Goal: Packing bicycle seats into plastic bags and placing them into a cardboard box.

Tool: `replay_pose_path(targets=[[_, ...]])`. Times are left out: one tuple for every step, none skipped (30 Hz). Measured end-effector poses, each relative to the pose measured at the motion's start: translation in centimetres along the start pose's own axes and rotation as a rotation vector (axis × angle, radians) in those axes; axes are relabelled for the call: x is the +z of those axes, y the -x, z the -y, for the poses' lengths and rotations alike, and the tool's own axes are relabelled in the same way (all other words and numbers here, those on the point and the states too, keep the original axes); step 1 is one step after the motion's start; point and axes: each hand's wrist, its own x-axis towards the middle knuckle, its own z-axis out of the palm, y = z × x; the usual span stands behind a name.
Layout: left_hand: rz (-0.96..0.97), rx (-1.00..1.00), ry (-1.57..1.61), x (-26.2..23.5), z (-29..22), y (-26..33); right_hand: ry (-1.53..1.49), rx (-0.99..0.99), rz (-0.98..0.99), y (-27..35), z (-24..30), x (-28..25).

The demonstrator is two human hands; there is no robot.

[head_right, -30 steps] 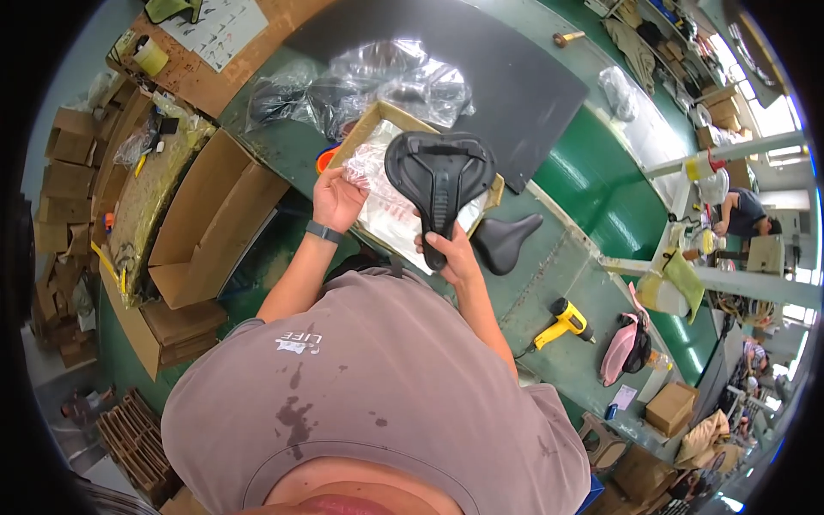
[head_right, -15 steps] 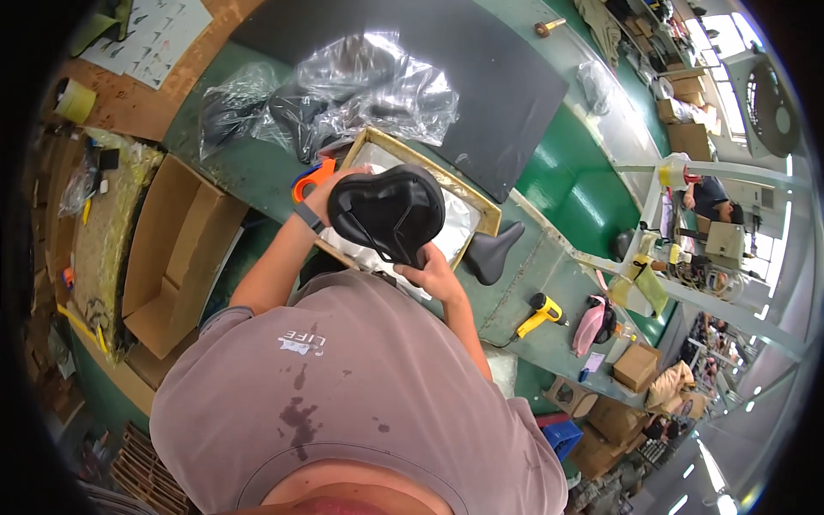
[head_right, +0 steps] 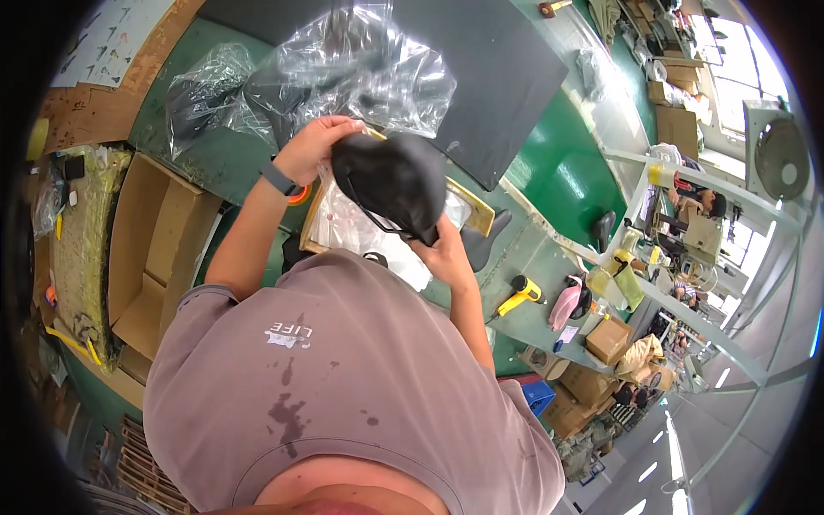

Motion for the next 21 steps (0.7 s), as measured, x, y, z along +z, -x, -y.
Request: replay_pose_path(targets=[[-0.100, 0.170, -0.261, 1.0, -1.0, 0.3, 0.292, -0.199, -0.087, -0.3, 0.7, -0.6], [-0.097, 0.283, -0.494, 2.8, -2.7, 1.5, 0.414, -0.128, -0.058, -0.8, 2.2, -0.8], [-0.082, 0.387, -0.732, 5.1, -4.4, 2.7, 0.407, -0.122, -0.059, -1.6, 1.9, -0.7], [0.000, 0.626, -0.906, 6.9, -4.9, 3.3, 0.491, -0.041, -0.144, -2.4, 1.5, -0.3], [0.163, 0.688, -1.000, 8.6, -4.9, 4.4, 0.569, 0.036, -0.225, -3.0, 0.8, 0.1], [0.214, 0.694, -0.971, 10.3, -4.3, 5.3, 0.440, 0.116, -0.171, -3.8, 0.0, -0.4], [0.262, 0.710, -0.946, 11.5, -3.8, 5.3, 0.104, 0.064, -0.154, -4.6, -1.6, -0.5], [0.271, 0.712, -0.953, 11.8, -3.8, 5.4, -0.254, 0.200, -0.063, -5.4, -2.0, -0.9], [0.221, 0.515, -0.723, 11.5, -4.1, 5.8, -0.615, 0.328, 0.033, -6.5, -2.3, -1.1], [0.166, 0.304, -0.501, 11.0, -4.4, 6.6, -0.780, 0.338, -0.005, -7.2, -1.8, -1.1], [0.183, 0.290, -0.517, 9.1, -3.9, 6.8, -0.943, 0.342, -0.054, -8.1, -1.6, -1.1], [0.184, 0.126, -0.286, 6.2, -2.7, 6.3, -0.815, 0.140, -0.221, -9.2, -2.0, -0.7], [0.171, -0.037, -0.055, 4.5, -1.0, 5.3, -0.654, 0.091, -0.314, -10.0, -1.9, -0.3], [0.187, -0.057, -0.073, 4.7, 1.4, 3.5, -0.486, 0.016, -0.312, -10.5, -1.3, -0.3], [-0.125, 0.058, -0.211, 5.7, 4.3, 1.6, -0.319, -0.039, -0.326, -10.3, -1.2, -0.3], [-0.426, 0.183, -0.351, 6.8, 6.0, 0.1, -0.166, -0.264, -0.329, -10.0, -2.1, 0.3], [-0.442, 0.127, -0.274, 7.5, 4.7, -1.6, 0.004, -0.485, -0.317, -9.7, -3.3, 0.9], [-0.248, 0.007, -0.071, 3.5, 4.3, -4.0, 0.005, -0.520, -0.227, -8.8, -4.0, 1.9], [-0.268, -0.013, 0.207, 2.7, 3.2, -6.2, 0.009, -0.554, -0.131, -7.2, -5.1, 2.6], [-0.342, 0.070, 0.366, -0.3, 2.7, -8.4, -0.027, -0.486, 0.029, -5.3, -7.0, 3.3], [-0.275, 0.238, 0.537, -4.5, 1.8, -9.8, -0.069, -0.422, 0.195, -3.2, -8.7, 4.0]])
